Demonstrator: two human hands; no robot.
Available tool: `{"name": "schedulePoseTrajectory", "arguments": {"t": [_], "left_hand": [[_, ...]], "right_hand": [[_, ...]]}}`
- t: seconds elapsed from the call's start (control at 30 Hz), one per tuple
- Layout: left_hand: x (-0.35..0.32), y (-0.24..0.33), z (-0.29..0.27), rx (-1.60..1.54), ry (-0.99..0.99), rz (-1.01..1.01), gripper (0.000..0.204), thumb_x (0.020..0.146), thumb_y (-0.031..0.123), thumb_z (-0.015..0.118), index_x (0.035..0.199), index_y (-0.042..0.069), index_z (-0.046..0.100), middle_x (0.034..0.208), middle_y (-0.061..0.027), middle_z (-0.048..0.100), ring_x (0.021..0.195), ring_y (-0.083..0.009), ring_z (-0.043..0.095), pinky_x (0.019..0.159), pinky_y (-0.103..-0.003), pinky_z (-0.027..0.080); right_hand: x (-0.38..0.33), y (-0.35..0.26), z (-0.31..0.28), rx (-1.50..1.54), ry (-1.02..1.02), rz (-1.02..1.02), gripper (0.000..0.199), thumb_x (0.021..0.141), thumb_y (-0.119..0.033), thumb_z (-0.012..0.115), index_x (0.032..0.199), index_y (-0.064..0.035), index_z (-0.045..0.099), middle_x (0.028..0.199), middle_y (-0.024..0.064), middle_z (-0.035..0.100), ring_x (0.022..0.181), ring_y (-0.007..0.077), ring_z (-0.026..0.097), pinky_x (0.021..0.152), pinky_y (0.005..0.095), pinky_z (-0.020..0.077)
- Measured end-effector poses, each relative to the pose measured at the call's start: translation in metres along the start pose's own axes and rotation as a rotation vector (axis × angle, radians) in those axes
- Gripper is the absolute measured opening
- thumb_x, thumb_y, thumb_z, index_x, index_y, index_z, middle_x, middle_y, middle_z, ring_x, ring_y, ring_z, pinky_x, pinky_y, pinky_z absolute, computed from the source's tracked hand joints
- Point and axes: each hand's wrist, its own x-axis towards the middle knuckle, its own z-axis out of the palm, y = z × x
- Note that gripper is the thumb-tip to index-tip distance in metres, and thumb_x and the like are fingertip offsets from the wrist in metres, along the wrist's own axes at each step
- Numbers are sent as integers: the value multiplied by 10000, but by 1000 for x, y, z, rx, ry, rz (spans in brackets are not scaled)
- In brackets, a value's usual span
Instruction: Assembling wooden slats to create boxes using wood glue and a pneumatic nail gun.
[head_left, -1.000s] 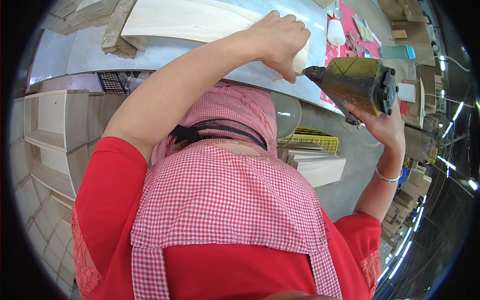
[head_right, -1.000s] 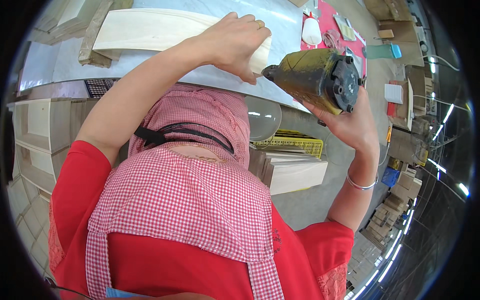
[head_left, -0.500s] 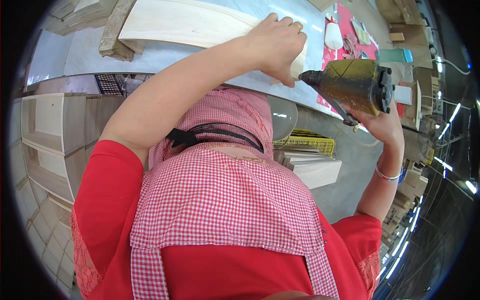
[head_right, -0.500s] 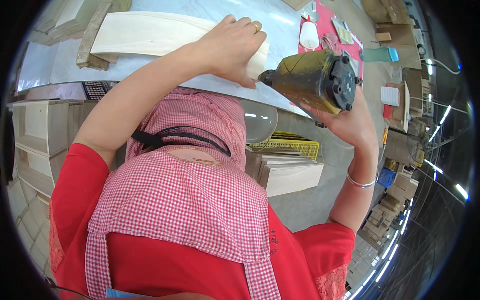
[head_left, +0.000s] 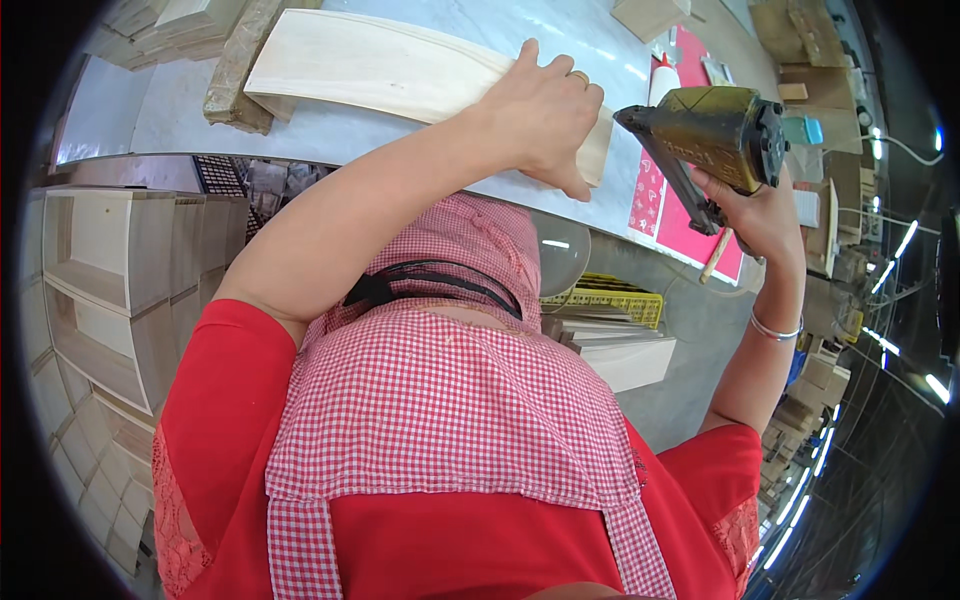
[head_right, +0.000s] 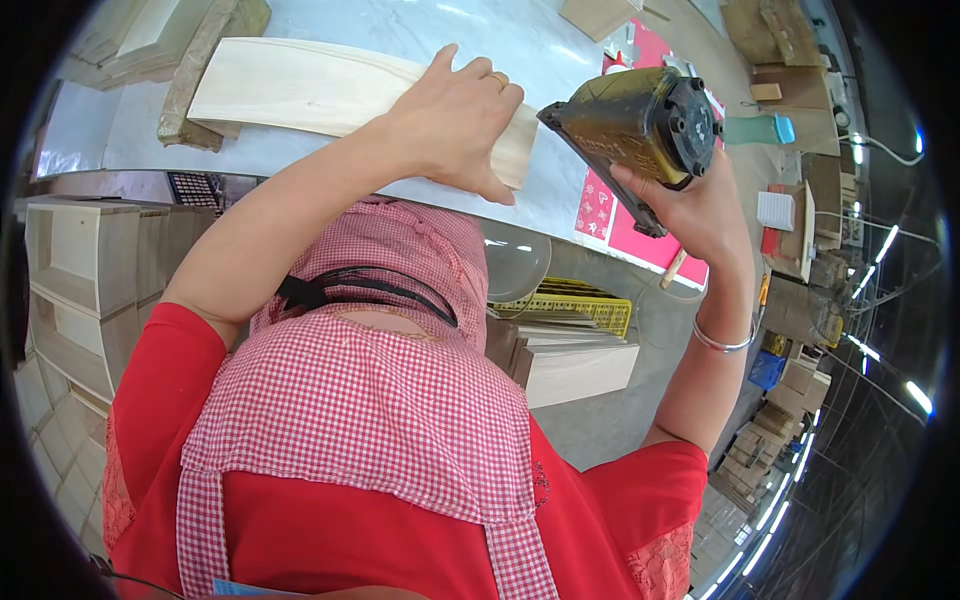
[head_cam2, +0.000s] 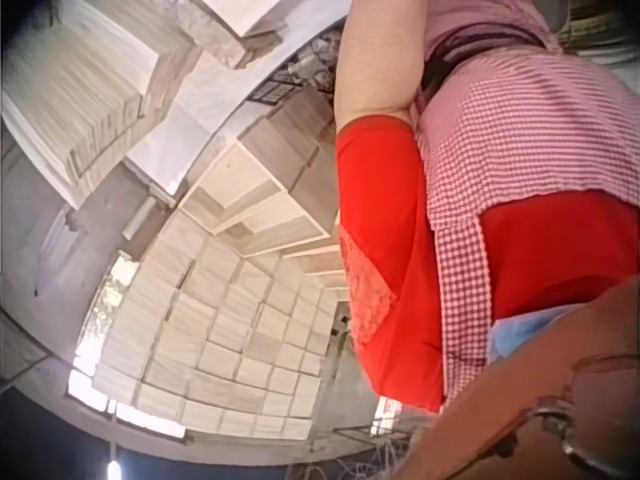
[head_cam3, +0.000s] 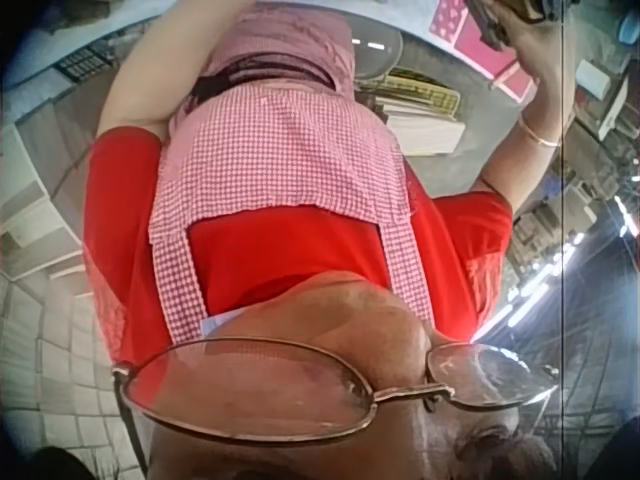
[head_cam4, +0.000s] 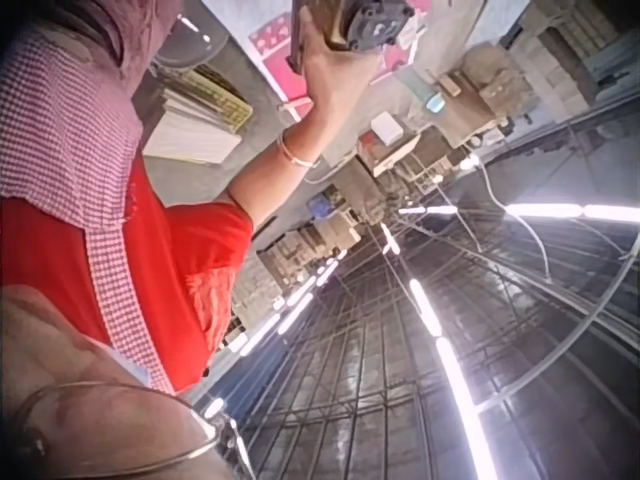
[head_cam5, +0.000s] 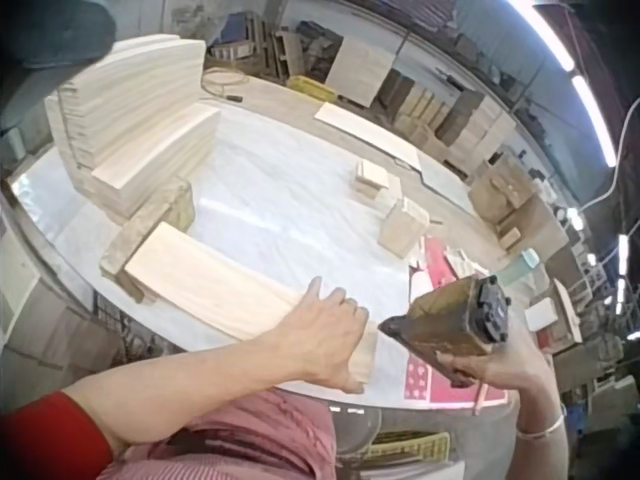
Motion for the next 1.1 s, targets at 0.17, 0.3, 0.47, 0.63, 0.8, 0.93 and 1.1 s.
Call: {"name": "schedulePoseTrajectory", "arguments": {"t": [0.17, 0.3, 0.47, 0.63, 0.8, 0.93, 1.1], "left_hand": [[0, -1, 1, -9, 13, 14, 834, 594, 619, 799, 1116, -8, 629, 1120, -166, 663, 1178, -314, 550, 1065, -603, 327], [-1, -1, 1, -18, 21, 21, 817, 591, 616, 803, 1093, -8, 644, 1113, -163, 667, 1175, -316, 551, 1054, -618, 338], [-1, 0, -1, -22, 7, 7, 860, 579, 621, 813, 1128, -10, 612, 1105, -177, 663, 1173, -307, 556, 1093, -561, 313], [2, -2, -2, -27, -24, 16, 898, 577, 636, 811, 1149, -26, 605, 1119, -183, 660, 1188, -325, 549, 1091, -581, 310], [-14, -49, -18, -100, 105, 37, 761, 739, 565, 745, 1172, -45, 599, 1131, -204, 652, 1167, -366, 557, 1039, -503, 393], [-23, -77, -68, -89, -216, -144, 468, 844, 418, 705, 1051, 0, 666, 1101, -195, 646, 1059, -363, 597, 860, -431, 492], [-43, -48, -29, -132, 147, 91, 184, 800, 195, 681, 818, 19, 628, 904, -118, 619, 896, -281, 612, 718, -406, 494]], "right_hand": [[6, 1, 1, 3, -22, 10, 357, 816, -123, 812, 1110, 17, 666, 980, 62, 728, 809, 107, 633, 706, 294, 523], [7, 7, 1, 9, -10, -58, 350, 825, -115, 809, 1121, 7, 670, 965, 35, 724, 768, 79, 611, 645, 272, 513], [9, 7, 2, 6, 24, 6, 357, 814, -135, 823, 1108, 4, 677, 970, 38, 729, 767, 81, 616, 636, 268, 510], [9, 5, -1, 72, -12, 71, 385, 789, -123, 837, 1099, 8, 651, 1020, 80, 715, 882, 148, 660, 790, 310, 532], [0, 34, -1, 63, 181, 331, 402, 822, -161, 789, 1137, 23, 621, 988, 94, 711, 766, 130, 651, 703, 275, 526], [-30, 128, 12, 61, 250, 359, 555, 834, -155, 697, 1309, 52, 498, 1012, 168, 700, 759, 200, 680, 679, 339, 536], [-40, 243, 83, -600, 435, 189, 679, 799, -87, 648, 1419, 7, 387, 1093, 236, 646, 918, 370, 658, 806, 484, 512]]}}
